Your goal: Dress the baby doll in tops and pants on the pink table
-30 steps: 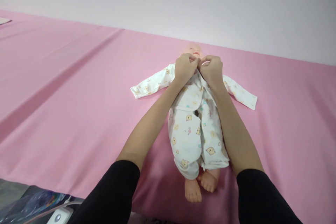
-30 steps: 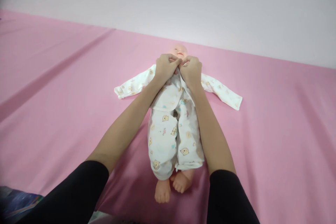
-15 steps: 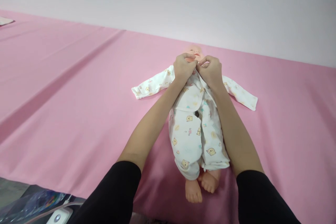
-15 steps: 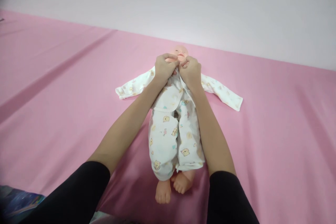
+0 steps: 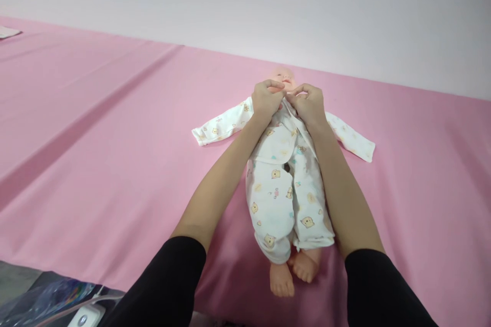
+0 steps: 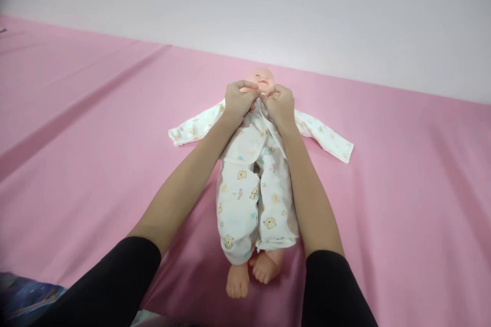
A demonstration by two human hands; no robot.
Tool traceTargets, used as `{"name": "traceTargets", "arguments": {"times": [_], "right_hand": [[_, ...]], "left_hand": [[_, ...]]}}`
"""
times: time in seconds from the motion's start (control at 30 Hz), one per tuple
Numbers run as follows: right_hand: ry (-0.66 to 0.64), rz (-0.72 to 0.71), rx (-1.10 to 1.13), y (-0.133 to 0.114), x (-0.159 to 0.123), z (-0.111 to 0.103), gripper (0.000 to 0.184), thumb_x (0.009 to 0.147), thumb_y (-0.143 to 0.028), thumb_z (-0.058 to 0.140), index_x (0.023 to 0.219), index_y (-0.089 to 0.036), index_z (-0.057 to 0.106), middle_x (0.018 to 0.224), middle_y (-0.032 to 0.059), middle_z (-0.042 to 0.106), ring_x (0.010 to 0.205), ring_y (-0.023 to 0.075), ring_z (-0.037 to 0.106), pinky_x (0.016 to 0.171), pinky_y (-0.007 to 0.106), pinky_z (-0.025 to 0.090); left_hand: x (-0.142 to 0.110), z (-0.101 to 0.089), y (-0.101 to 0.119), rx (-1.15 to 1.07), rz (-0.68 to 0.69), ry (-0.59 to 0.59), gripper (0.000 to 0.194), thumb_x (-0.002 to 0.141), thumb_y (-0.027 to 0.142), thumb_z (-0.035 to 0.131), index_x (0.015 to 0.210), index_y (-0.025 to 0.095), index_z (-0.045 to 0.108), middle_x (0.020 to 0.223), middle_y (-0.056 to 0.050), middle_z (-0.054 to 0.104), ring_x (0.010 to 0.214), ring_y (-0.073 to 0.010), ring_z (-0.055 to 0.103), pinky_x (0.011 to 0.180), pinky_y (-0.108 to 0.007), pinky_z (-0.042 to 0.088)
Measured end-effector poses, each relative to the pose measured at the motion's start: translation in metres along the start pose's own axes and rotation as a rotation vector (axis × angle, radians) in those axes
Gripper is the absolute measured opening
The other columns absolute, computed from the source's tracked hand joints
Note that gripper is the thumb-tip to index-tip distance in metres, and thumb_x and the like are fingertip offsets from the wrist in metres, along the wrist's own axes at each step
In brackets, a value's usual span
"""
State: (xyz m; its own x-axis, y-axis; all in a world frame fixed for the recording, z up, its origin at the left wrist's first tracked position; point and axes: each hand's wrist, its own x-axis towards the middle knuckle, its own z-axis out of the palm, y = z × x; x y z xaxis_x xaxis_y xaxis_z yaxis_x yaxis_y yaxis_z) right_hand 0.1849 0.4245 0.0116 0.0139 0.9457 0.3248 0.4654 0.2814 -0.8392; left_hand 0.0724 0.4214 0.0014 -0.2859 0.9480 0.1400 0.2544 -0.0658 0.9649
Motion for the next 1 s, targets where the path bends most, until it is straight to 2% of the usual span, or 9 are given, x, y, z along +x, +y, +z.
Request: {"name": "traceTargets", "arguments": {"times": [0.13, 0.2, 0.3, 0.43, 0.57, 0.63, 0.73, 0.87, 1.0], "right_hand": [[-0.045, 0.176, 0.165, -0.002, 0.000, 0.000, 0.013, 0.075, -0.022, 0.058, 0.065, -0.021, 0.050, 0.045, -0.0069, 0.040, 0.038, 0.0096, 0.032, 0.042, 0.025, 0.033], [0.013, 0.196, 0.166, -0.001, 0.000, 0.000, 0.009, 0.075, -0.019, 0.055, 0.068, -0.022, 0.049, 0.046, -0.0072, 0.041, 0.037, 0.0101, 0.034, 0.042, 0.025, 0.034], [0.100, 0.132, 0.078, 0.001, 0.000, 0.000, 0.003, 0.075, -0.019, 0.051, 0.075, -0.022, 0.051, 0.050, -0.0053, 0.048, 0.044, 0.0140, 0.047, 0.052, 0.029, 0.044], [0.070, -0.047, -0.190, -0.004, -0.004, -0.002, 0.008, 0.078, -0.019, 0.050, 0.075, -0.020, 0.057, 0.068, 0.0039, 0.060, 0.073, 0.0216, 0.061, 0.078, 0.038, 0.048], [-0.049, -0.143, -0.450, -0.022, -0.014, -0.011, 0.011, 0.079, -0.018, 0.049, 0.070, -0.020, 0.056, 0.075, 0.0096, 0.061, 0.088, 0.0285, 0.059, 0.086, 0.046, 0.044], [-0.161, -0.176, -0.481, -0.030, -0.020, -0.020, 0.015, 0.079, -0.021, 0.053, 0.064, -0.021, 0.052, 0.070, 0.0088, 0.058, 0.087, 0.0296, 0.059, 0.083, 0.045, 0.045], [-0.283, -0.187, -0.484, -0.039, -0.028, -0.035, 0.023, 0.074, -0.025, 0.063, 0.058, -0.022, 0.047, 0.062, 0.0063, 0.052, 0.084, 0.0299, 0.059, 0.077, 0.042, 0.047], [-0.291, -0.175, -0.521, -0.038, -0.030, -0.048, 0.025, 0.067, -0.022, 0.069, 0.054, -0.021, 0.048, 0.056, 0.0045, 0.048, 0.079, 0.0295, 0.060, 0.072, 0.043, 0.048], [-0.316, -0.216, -0.434, -0.038, -0.028, -0.056, 0.025, 0.067, -0.019, 0.068, 0.050, -0.021, 0.051, 0.048, 0.0019, 0.044, 0.069, 0.0261, 0.059, 0.069, 0.044, 0.049]], "left_hand": [[-0.003, -0.002, 0.003, 0.061, 0.090, -0.010, 0.018, 0.077, 0.021, 0.056, 0.093, 0.022, 0.063, 0.070, 0.001, 0.066, 0.071, -0.0160, 0.067, 0.075, -0.030, 0.053], [-0.005, -0.003, 0.007, 0.113, 0.156, 0.002, 0.017, 0.076, 0.018, 0.058, 0.091, 0.021, 0.064, 0.080, -0.001, 0.069, 0.084, -0.0178, 0.067, 0.083, -0.031, 0.051], [-0.008, -0.004, 0.010, 0.176, 0.227, 0.005, 0.018, 0.075, 0.016, 0.059, 0.092, 0.020, 0.065, 0.095, -0.003, 0.070, 0.098, -0.0195, 0.065, 0.090, -0.031, 0.047], [-0.009, -0.006, 0.010, 0.196, 0.274, -0.062, 0.023, 0.073, 0.015, 0.061, 0.094, 0.020, 0.065, 0.100, -0.004, 0.070, 0.097, -0.0190, 0.064, 0.090, -0.029, 0.047], [-0.011, -0.020, 0.020, 0.208, 0.293, -0.213, 0.026, 0.070, 0.008, 0.059, 0.093, 0.018, 0.065, 0.096, -0.005, 0.069, 0.097, -0.0196, 0.063, 0.088, -0.028, 0.048], [-0.015, -0.029, 0.030, 0.260, 0.306, -0.288, 0.030, 0.068, 0.004, 0.058, 0.094, 0.019, 0.065, 0.092, -0.005, 0.069, 0.095, -0.0209, 0.063, 0.087, -0.030, 0.048], [-0.028, -0.038, 0.048, 0.399, 0.321, -0.332, 0.029, 0.068, 0.004, 0.057, 0.092, 0.019, 0.065, 0.084, -0.005, 0.067, 0.089, -0.0234, 0.063, 0.084, -0.033, 0.048], [-0.048, -0.038, 0.061, 0.538, 0.328, -0.377, 0.014, 0.068, 0.005, 0.060, 0.068, 0.019, 0.060, 0.066, -0.004, 0.059, 0.085, -0.0271, 0.063, 0.082, -0.036, 0.048], [-0.058, -0.037, 0.067, 0.364, 0.278, -0.373, 0.022, 0.065, -0.001, 0.063, 0.058, 0.018, 0.056, 0.060, -0.004, 0.051, 0.099, -0.0332, 0.060, 0.090, -0.042, 0.045]]}}
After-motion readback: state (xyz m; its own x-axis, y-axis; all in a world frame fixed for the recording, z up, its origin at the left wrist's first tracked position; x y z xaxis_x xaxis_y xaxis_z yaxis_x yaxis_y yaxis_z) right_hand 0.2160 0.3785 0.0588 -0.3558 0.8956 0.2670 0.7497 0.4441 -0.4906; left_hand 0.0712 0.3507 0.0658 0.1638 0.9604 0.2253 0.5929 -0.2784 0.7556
